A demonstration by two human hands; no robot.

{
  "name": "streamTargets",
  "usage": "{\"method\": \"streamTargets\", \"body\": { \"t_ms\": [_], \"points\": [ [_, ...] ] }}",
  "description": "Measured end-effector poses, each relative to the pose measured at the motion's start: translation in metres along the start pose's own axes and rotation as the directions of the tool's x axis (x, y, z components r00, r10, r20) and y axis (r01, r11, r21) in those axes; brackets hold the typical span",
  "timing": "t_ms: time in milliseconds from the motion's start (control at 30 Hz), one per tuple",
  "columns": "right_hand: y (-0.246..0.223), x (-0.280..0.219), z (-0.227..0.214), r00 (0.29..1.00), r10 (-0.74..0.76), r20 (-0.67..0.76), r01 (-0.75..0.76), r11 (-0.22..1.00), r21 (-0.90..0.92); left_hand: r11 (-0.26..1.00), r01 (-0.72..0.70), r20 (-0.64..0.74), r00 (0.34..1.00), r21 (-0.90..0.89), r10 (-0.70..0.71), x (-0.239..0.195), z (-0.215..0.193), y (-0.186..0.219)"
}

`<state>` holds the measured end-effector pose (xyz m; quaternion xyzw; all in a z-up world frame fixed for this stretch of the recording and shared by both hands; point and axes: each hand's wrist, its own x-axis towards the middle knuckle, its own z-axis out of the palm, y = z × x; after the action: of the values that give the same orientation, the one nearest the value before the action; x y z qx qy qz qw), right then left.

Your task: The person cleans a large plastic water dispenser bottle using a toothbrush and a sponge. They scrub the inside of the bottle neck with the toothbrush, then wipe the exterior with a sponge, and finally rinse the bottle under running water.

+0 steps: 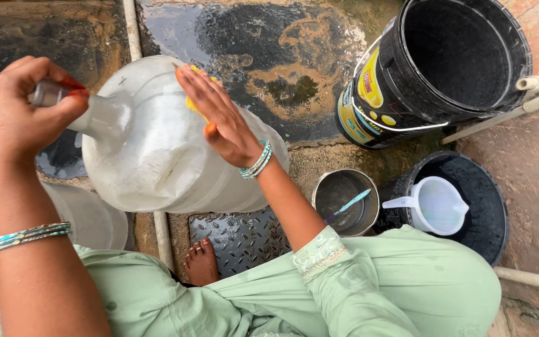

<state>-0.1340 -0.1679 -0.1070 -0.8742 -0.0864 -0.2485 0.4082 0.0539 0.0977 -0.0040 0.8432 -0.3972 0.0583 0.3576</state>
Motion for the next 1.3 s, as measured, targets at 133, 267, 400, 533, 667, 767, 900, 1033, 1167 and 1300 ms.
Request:
{"method": "streamTargets", "body": {
  "t_ms": [133, 267, 400, 533, 667, 767, 900, 1033, 1167, 1300],
  "points": [
    [0.056, -0.054, 0.001, 0.986, 0.169, -0.003, -0.169, 0.986, -0.004, 0.998, 0.013, 0.009, 1.000, -0.057, -0.012, -0.005, -0.005, -0.005],
    [0.157, -0.147, 0.000, 0.610, 0.791, 0.054, -0.792, 0.605, 0.079, 0.983, 0.099, -0.027, 0.994, -0.152, -0.104, -0.009, -0.006, -0.006],
    [0.195, -0.187, 0.009, 0.527, 0.843, 0.111, -0.727, 0.379, 0.573, 0.963, 0.136, -0.028, 0.989, -0.233, -0.147, -0.006, 0.000, -0.010],
    [0.128, -0.132, 0.026, 0.722, 0.661, -0.202, -0.608, 0.747, 0.271, 1.000, -0.001, -0.080, 0.997, -0.011, 0.001, -0.002, 0.009, -0.024],
    [0.015, -0.076, 0.047, 0.936, 0.224, -0.273, -0.196, 0.972, 0.127, 0.996, 0.015, -0.082, 0.996, -0.087, -0.022, 0.003, 0.026, -0.051],
    [-0.015, -0.069, 0.062, 0.925, 0.147, -0.350, -0.182, 0.981, -0.071, 0.995, 0.022, -0.110, 0.993, -0.096, -0.033, 0.005, 0.037, -0.079],
    [0.061, -0.122, 0.063, 0.820, 0.261, -0.509, -0.376, 0.917, -0.136, 0.990, 0.045, -0.060, 0.997, -0.136, -0.054, -0.001, 0.039, -0.116],
    [0.165, -0.206, 0.065, 0.344, 0.868, -0.359, -0.824, 0.462, 0.327, 0.982, 0.057, -0.076, 0.995, -0.182, -0.072, 0.004, 0.034, -0.122],
    [0.215, -0.245, 0.079, 0.385, 0.905, 0.180, -0.207, -0.105, 0.973, 0.949, 0.244, -0.097, 0.959, -0.202, -0.267, 0.003, 0.032, -0.100],
    [0.220, -0.240, 0.051, 0.272, 0.949, 0.159, -0.361, -0.053, 0.931, 0.959, 0.277, -0.077, 0.957, -0.052, -0.281, 0.008, 0.022, -0.066]
  ]
}}
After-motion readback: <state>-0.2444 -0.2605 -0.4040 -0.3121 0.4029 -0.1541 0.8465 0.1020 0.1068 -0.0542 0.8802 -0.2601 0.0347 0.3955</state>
